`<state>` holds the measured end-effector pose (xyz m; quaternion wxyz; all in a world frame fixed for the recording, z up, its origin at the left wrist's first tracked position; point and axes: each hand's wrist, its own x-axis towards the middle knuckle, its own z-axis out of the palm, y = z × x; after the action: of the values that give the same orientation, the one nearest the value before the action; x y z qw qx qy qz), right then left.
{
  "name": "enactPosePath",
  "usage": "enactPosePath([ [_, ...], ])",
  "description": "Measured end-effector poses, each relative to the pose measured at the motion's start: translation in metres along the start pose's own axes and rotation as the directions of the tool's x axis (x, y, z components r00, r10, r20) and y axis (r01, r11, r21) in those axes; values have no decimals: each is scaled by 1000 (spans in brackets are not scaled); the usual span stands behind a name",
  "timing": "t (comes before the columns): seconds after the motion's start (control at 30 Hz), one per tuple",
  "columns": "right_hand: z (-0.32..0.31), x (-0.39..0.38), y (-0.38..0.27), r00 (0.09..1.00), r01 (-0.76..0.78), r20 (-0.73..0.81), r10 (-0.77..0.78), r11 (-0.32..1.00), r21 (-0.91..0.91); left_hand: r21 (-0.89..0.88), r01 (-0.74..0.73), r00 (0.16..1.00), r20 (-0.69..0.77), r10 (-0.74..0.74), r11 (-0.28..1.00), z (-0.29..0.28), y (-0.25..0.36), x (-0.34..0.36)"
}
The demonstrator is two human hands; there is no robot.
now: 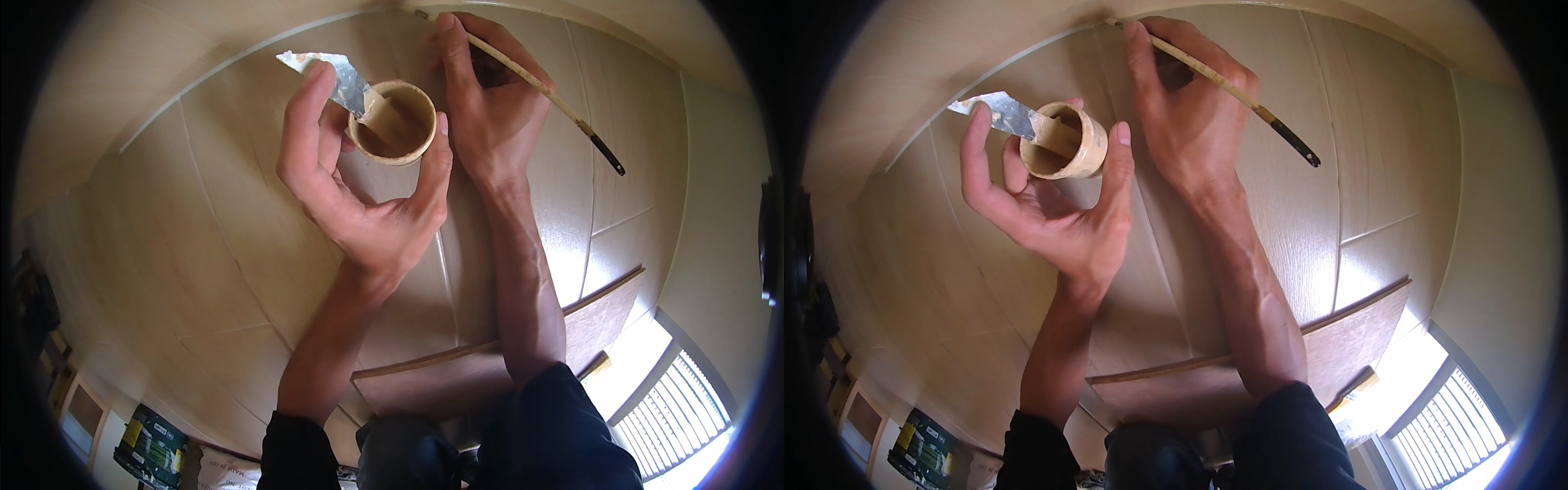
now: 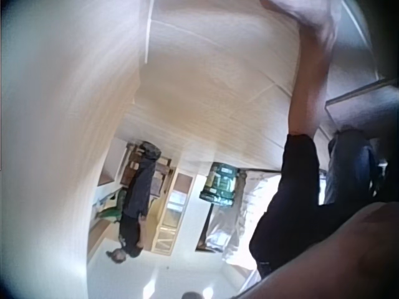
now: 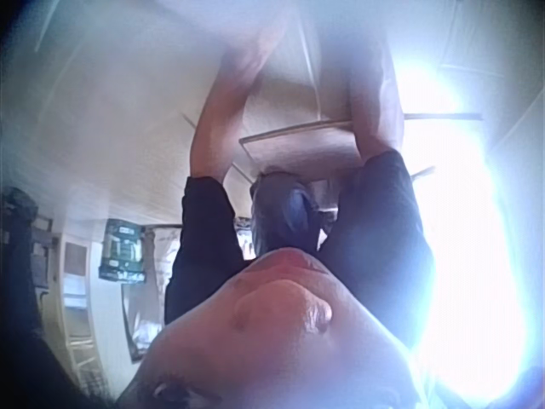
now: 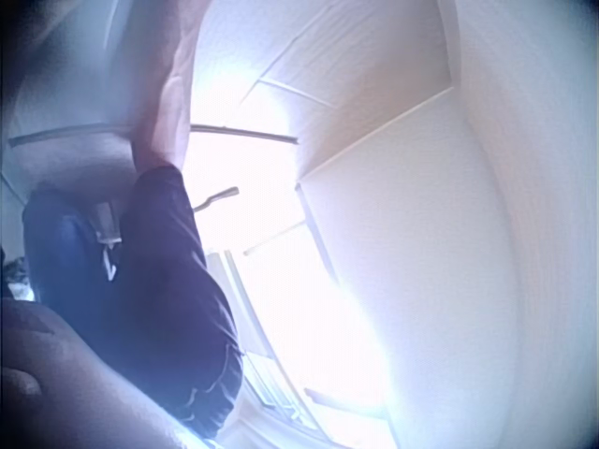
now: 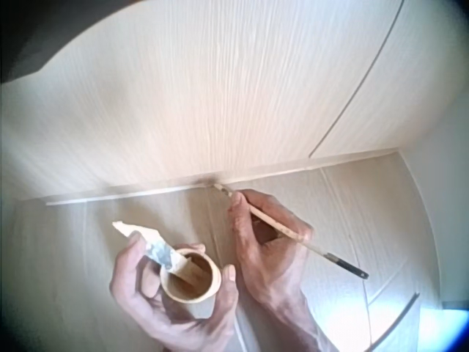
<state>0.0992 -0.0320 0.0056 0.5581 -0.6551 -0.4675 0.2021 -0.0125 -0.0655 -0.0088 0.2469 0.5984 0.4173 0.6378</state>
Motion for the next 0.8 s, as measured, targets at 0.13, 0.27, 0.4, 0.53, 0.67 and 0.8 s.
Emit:
enactPosePath([
  [0.13,1,-1,-1,999,43,-3,-43,999,-12,-25,10,1000,-12,-11,1000,2,-1,0],
  [0.27,1,0,1,996,63,-56,-65,998,-27,-17,38,999,-9,-38,999,1,2,-1],
  [0.4,0,0,-1,995,-28,-94,28,1000,6,-27,43,999,6,-43,999,1,3,0],
  [0.53,0,-2,-10,997,-73,13,72,996,56,-22,9,1000,15,-9,1000,1,2,1],
  [0.67,-3,-3,-13,998,-32,52,35,997,-65,19,40,997,59,-41,999,-1,7,2],
  [0.8,3,1,-4,999,-7,-32,9,998,59,48,55,995,80,-59,997,-2,11,4],
])
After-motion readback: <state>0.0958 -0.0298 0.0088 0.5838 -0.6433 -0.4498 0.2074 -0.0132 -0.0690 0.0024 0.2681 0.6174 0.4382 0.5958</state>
